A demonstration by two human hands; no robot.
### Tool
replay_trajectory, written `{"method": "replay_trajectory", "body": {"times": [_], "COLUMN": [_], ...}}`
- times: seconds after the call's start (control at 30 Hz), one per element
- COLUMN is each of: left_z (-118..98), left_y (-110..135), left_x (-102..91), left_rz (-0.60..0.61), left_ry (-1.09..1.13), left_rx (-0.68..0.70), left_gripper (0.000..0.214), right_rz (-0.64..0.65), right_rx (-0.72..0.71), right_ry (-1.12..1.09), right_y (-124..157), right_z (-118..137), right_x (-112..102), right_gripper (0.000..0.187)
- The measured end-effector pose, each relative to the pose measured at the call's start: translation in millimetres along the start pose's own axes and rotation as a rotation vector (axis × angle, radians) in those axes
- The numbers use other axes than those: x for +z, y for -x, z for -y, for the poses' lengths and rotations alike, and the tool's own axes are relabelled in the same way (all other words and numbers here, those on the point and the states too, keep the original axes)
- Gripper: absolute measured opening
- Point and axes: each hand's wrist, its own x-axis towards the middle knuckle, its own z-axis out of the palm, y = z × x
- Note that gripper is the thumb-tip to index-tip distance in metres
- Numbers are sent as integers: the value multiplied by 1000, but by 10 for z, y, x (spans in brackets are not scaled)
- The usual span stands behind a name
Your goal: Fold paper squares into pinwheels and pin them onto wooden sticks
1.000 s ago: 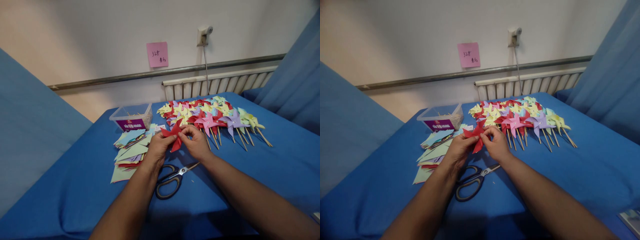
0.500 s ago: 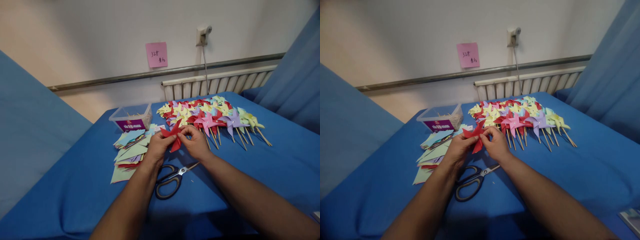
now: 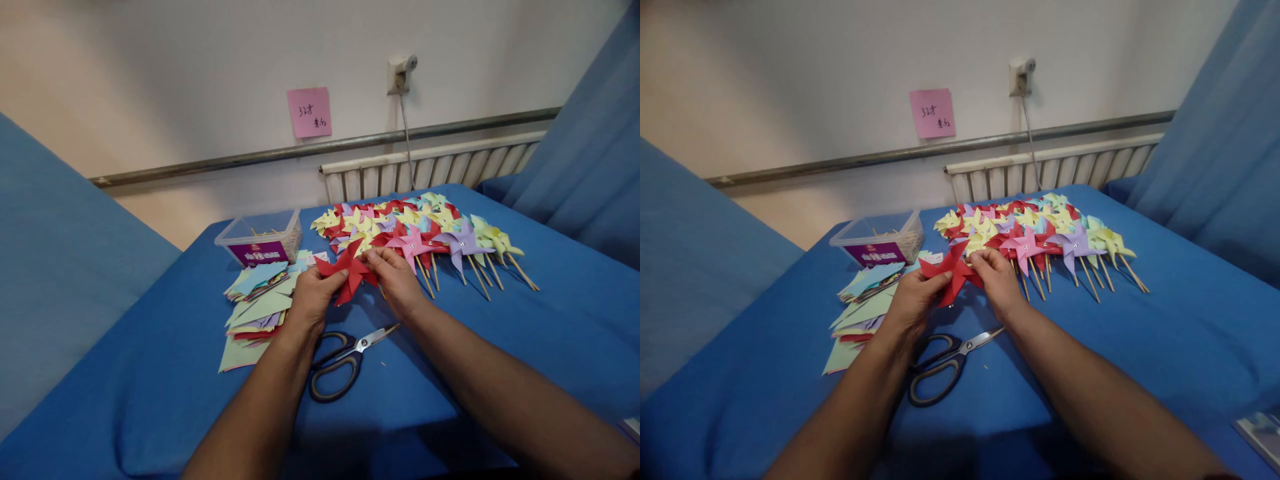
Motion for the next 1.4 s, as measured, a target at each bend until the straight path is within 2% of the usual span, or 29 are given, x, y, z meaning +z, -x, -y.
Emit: {"method": "replay_trajectory", "body": {"times": [0.2, 0.33, 0.6, 0.77, 1.03, 1.13, 1.23, 1.33, 1.4], "left_z": [-5, -8, -27, -5, -9, -49, -94, -116, -113], "left_y": [-10, -33, -40, -78, -30, -64, -103, -115, -111], "left_x": [1, -17, -27, -65, -8, -41, -87, -102, -95], "left_rz": [-21, -40, -9, -58, -107, -155, -203, -223, -220], "left_ry": [26, 99, 266, 320, 344, 382, 436, 467, 469], "left_rx": [6, -10, -91, -60, -32, 5, 39, 56, 57], "left_gripper": [28, 33, 27, 24, 25, 25, 25, 24, 24], "right_rz": [149, 203, 235, 268, 284, 221, 196, 341, 437], "right_rx": [90, 124, 241, 355, 365, 266, 74, -86, -177], "right_ry": [-48, -101, -181, -232, -215, -66, 294, 667, 863], "right_y": [18, 33, 85, 86, 36, -17, -46, 10, 74], "right_z": [45, 17, 74, 23, -73, -97, -182, -283, -319], "right_x": [-2, 31, 66, 49, 32, 0, -31, -22, 10], "right_gripper": [37, 39, 38, 37, 39, 34, 22, 3, 7]}}
